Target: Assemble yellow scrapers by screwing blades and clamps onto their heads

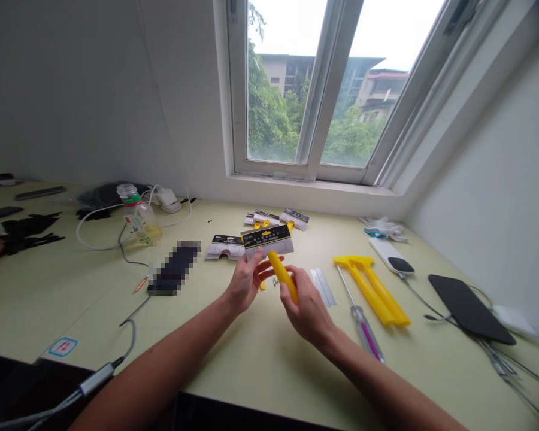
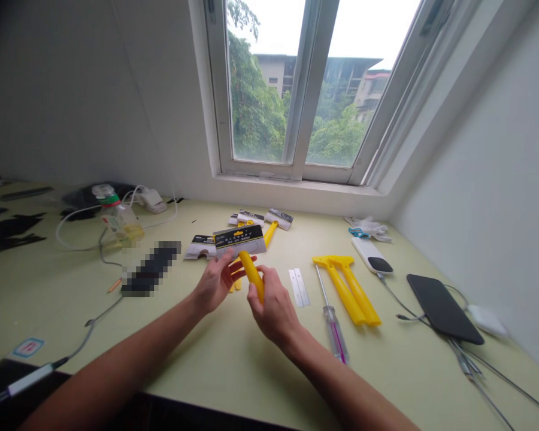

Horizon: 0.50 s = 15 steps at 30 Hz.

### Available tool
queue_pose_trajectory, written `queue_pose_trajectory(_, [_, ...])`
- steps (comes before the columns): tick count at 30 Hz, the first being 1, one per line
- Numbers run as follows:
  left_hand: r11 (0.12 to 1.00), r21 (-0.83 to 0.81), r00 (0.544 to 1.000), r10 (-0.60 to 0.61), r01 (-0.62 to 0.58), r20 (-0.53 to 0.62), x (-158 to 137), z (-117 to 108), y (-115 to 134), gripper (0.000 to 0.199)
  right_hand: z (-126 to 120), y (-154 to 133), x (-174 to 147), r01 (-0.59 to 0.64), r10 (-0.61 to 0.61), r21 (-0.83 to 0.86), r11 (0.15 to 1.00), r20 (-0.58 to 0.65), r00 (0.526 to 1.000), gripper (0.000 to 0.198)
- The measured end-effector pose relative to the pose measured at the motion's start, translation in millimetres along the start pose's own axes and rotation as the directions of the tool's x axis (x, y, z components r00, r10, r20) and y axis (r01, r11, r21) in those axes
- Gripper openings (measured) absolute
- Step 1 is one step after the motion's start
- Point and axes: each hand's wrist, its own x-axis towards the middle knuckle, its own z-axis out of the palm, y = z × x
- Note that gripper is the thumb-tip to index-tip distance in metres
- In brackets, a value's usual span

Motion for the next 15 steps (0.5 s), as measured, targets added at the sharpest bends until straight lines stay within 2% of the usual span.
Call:
queue_pose_trajectory(6, [0.990, -0.127, 0.998, -0.058, 0.057, -0.006, 0, -3, 11, 0.047, -1, -1, -1, 0.036, -0.037, -0.025, 0.999, -0.021, 0.999, 0.030])
queue_pose_trajectory(10, [0.994, -0.043, 0.994, -0.097, 0.099, 0.051, -4, -1, 3, 0.042, 1, 1, 0, 0.059, -0.059, 0.008, 0.998, -0.058, 0.997, 0.032])
queue_pose_trajectory(15, [0.989, 0.115, 0.980, -0.107, 0.089, 0.167, -11, 3, -8, 0.041, 2, 10, 3, 0.001, 0.020, 0.182, 0.983, -0.111, 0.994, 0.032])
